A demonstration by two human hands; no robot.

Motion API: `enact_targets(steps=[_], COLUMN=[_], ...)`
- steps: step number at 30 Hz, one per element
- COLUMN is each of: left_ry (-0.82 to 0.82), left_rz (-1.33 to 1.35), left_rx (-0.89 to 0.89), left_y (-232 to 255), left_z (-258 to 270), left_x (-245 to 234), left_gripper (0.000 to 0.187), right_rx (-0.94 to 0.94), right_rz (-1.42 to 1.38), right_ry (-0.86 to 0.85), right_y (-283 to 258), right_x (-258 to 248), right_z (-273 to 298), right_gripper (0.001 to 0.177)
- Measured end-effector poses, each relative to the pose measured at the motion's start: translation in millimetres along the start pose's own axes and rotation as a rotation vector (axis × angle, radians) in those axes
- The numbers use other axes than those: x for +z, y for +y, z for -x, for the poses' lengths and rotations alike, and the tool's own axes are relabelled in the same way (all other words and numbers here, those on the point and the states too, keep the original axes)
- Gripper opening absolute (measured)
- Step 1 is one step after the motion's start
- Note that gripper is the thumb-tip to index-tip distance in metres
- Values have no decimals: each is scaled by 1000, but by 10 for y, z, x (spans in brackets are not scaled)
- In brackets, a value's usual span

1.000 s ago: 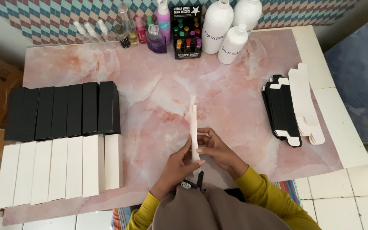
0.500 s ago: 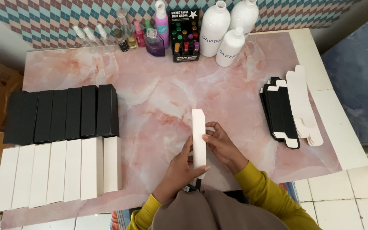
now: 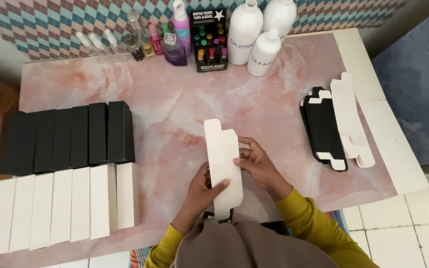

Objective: Folding flat cardboard perfume boxes into their final 3D shape.

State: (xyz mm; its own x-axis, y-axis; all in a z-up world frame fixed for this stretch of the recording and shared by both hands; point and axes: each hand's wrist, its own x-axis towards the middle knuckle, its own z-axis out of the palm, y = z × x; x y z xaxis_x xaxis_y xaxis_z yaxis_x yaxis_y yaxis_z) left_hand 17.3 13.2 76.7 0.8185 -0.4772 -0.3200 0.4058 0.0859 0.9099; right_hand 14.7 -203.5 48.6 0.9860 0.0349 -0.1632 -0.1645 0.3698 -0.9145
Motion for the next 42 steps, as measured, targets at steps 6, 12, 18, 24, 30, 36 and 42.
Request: enact_targets(steps=[6,12,18,24,30,36,42], left_ry=[-72,-278,-414,-443,-425,-437,-449], left_rz=[-197,-298,-98,-36,-100,-190,0], left_rx=[212,323,255,164,64,-122,35], left_y=[-81,552,692,190,190,636,274], left_z=[-89,99,166,-18,15,191,87], left_x=[-62,99,248,-31,-142,67,-39], left_gripper=[54,61,80,96,100,91,95], right_rx=[-118,-412,-405,-370,-348,-167,-305], right_rz=[251,688,712,684,632,473,682], right_ry=[-36,15,-14,-18,-188,-384,-456], right_y=[63,-393,-574,-507,-736,-914,-861], right_x=[122,307,401,205,181,247,337], right_z=[113,170,173,151,141,167,107], right_gripper=[76,65,54,48,33,16,22])
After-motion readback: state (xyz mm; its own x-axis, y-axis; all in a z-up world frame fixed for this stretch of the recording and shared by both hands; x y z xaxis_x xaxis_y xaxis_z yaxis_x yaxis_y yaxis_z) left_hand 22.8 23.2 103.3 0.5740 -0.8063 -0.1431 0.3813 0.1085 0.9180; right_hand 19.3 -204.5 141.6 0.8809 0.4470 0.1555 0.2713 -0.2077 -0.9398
